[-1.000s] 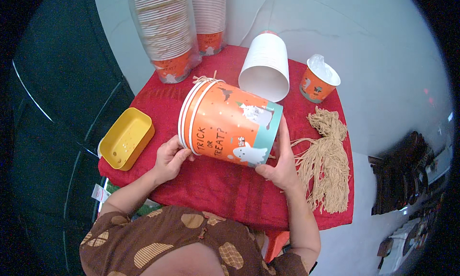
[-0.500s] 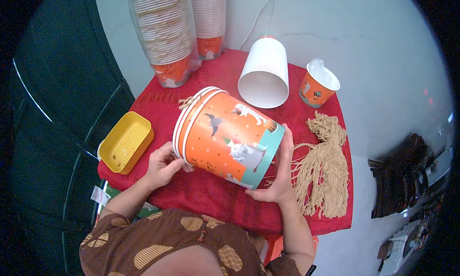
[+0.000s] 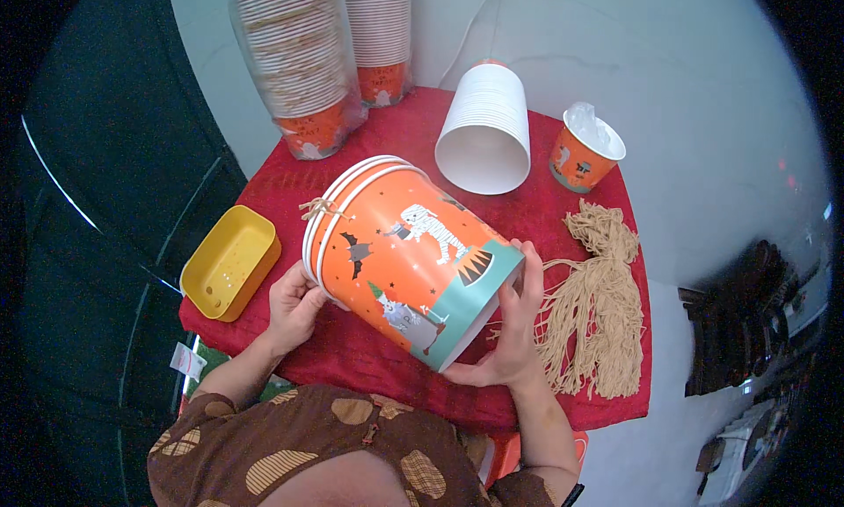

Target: Manually attaching string handles to printed paper buckets by threading them through pre-punched holes.

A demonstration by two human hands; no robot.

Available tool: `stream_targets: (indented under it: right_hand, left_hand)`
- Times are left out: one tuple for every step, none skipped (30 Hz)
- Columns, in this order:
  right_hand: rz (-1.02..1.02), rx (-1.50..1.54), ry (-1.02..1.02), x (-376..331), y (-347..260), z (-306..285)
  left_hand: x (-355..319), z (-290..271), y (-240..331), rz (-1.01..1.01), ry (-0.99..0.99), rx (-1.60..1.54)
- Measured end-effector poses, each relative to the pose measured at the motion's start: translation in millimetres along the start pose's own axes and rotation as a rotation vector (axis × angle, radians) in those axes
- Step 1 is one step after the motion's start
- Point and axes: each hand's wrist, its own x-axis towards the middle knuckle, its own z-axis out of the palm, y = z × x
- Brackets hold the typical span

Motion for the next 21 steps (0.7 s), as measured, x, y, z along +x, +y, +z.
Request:
stream_targets:
  right_hand:
    - [0.004,-0.015,-0.009,1,-2,-1]
    - [0.008,-0.015,-0.007,2,-3,0]
    - [-0.028,0.009,0.016,2,-5,1]
    - [-0.062,0.033,0.039,3,-5,2]
    - [-0.064,0.157,0.04,3,-6,3]
    - [-0.089,0.223,0.035,4,-8,4]
    - [-0.114,0.289,0.031,7,-11,4]
    - [-0.142,0.313,0.05,10,-12,4]
    - [-0.12,0.282,0.066,9,-11,2]
    - [-0.098,0.253,0.082,9,-11,1]
    - [-0.044,0.202,0.121,10,-15,-2]
    - [-0.012,0.168,0.126,11,-14,-5]
    - [0.02,0.135,0.129,12,-13,-7]
    - [0.064,0.17,0.186,11,-11,-4]
    - [0.063,0.175,0.189,11,-11,-5]
    - [0.094,0.153,0.172,11,-11,-7]
    - [0.122,0.137,0.152,12,-12,-7]
    - [0.117,0.148,0.153,14,-13,-7]
    - [0.092,0.141,0.145,16,-14,-6]
    - [0.08,0.113,0.138,16,-12,-5]
    - [0.082,0.117,0.144,19,-13,-5]
  left_hand:
    - [1,0,1,0.028,0.014,0.041]
    - [3,0,0,0.039,0.028,0.019]
    - [6,0,0,0.049,0.04,-0.003]
    - [9,0,0,0.022,0.086,-0.059]
    - [12,-3,-3,-0.008,0.139,-0.171]
    - [15,-8,-8,-0.038,0.192,-0.283]
    - [15,-18,-15,-0.071,0.173,-0.373]
    - [18,-15,-11,-0.15,0.236,-0.454]
    - [20,-13,-6,-0.23,0.301,-0.534]
    - [16,-26,-18,-0.314,0.289,-0.569]
    - [15,-26,-21,-0.318,0.285,-0.563]
    - [14,-25,-22,-0.338,0.328,-0.63]
    - [13,-25,-22,-0.357,0.373,-0.696]
    - [11,-26,-24,-0.373,0.42,-0.763]
    - [11,-27,-24,-0.326,0.203,-1.062]
    - [8,-24,-22,-0.401,0.315,-1.028]
    - [7,-21,-19,-0.467,0.457,-0.965]
    - [2,-29,-25,-0.463,0.331,-1.084]
    - [-2,-37,-32,-0.456,0.201,-1.199]
    - [16,-10,-7,-0.626,0.613,-0.969]
    - [15,-11,-6,-0.627,0.613,-0.962]
